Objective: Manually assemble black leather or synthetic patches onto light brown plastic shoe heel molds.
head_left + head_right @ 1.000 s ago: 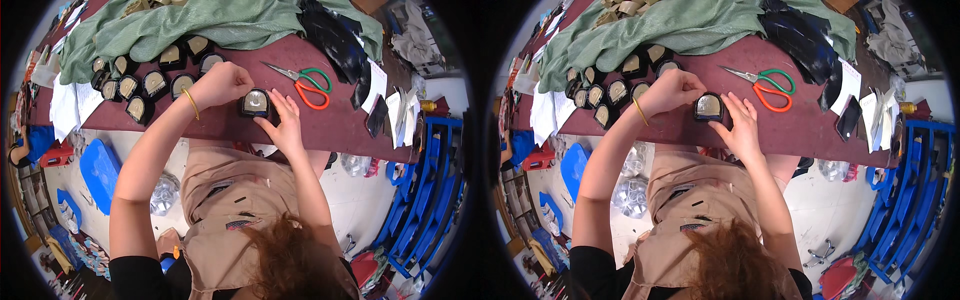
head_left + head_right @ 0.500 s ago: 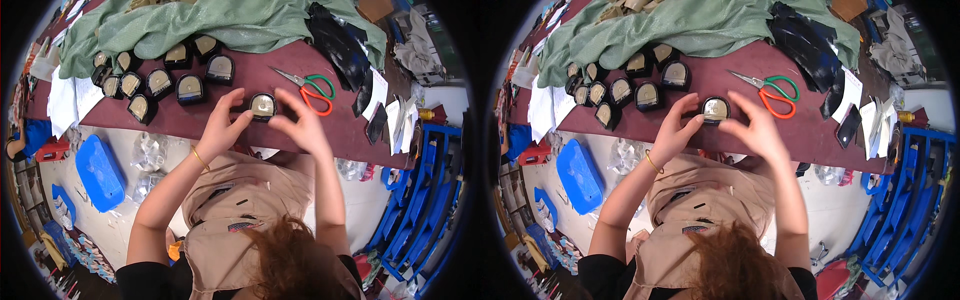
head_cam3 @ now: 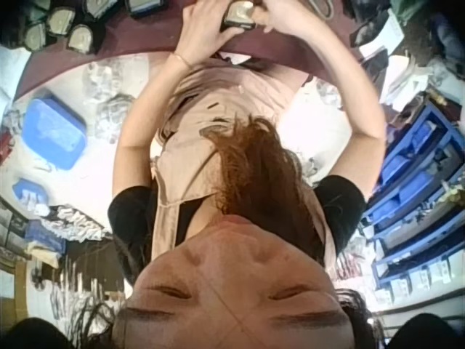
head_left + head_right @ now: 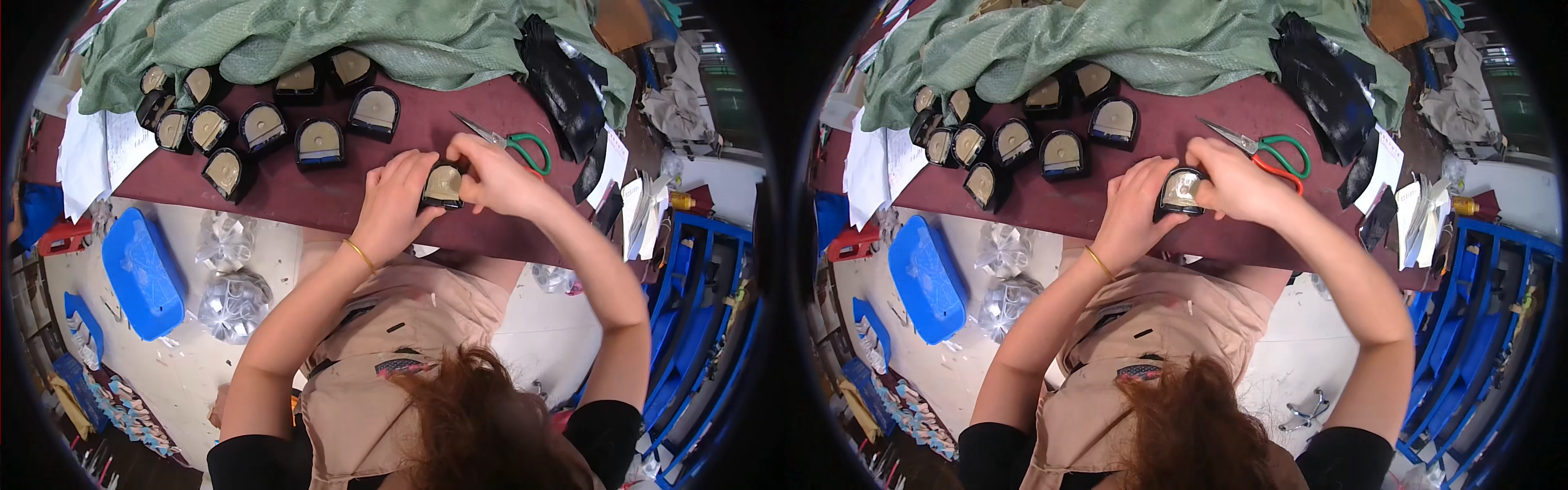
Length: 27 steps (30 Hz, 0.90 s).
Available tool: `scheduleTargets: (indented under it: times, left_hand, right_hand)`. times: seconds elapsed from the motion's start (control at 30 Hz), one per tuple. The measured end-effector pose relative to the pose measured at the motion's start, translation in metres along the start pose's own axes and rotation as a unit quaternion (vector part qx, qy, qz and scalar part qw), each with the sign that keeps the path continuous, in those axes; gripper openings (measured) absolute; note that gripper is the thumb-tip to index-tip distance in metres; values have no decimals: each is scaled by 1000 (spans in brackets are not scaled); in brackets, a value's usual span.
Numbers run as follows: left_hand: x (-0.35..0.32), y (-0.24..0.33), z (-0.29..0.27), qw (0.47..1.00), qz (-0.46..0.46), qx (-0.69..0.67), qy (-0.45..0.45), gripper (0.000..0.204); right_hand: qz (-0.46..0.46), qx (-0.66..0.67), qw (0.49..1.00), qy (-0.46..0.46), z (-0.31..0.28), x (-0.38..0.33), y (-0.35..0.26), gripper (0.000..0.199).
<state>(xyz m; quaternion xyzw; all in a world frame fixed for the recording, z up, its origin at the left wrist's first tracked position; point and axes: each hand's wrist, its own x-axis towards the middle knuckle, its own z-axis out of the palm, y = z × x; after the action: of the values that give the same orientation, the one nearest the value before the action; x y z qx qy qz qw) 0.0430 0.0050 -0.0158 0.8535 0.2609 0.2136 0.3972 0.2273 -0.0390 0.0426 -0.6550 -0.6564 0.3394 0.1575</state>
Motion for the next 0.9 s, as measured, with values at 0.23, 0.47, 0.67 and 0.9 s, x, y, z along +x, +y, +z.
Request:
scheduleTargets:
  times: [0.23,0.47,0.67,0.9]
  left_hand:
    - [-1,-5,3,1000,18,13,5,73]
    - [3,-31,-13,990,72,-89,-84,74]
    - [-14,-36,-22,971,48,-233,40,52]
    - [-10,-35,-15,971,47,-211,100,46]
  right_hand:
    - [59,168,977,118,48,-38,-6,72]
    - [-2,-132,980,150,58,-27,2,90]
    - [54,-175,914,362,81,-57,-10,75]
    - [45,-160,901,401,80,-63,-11,72]
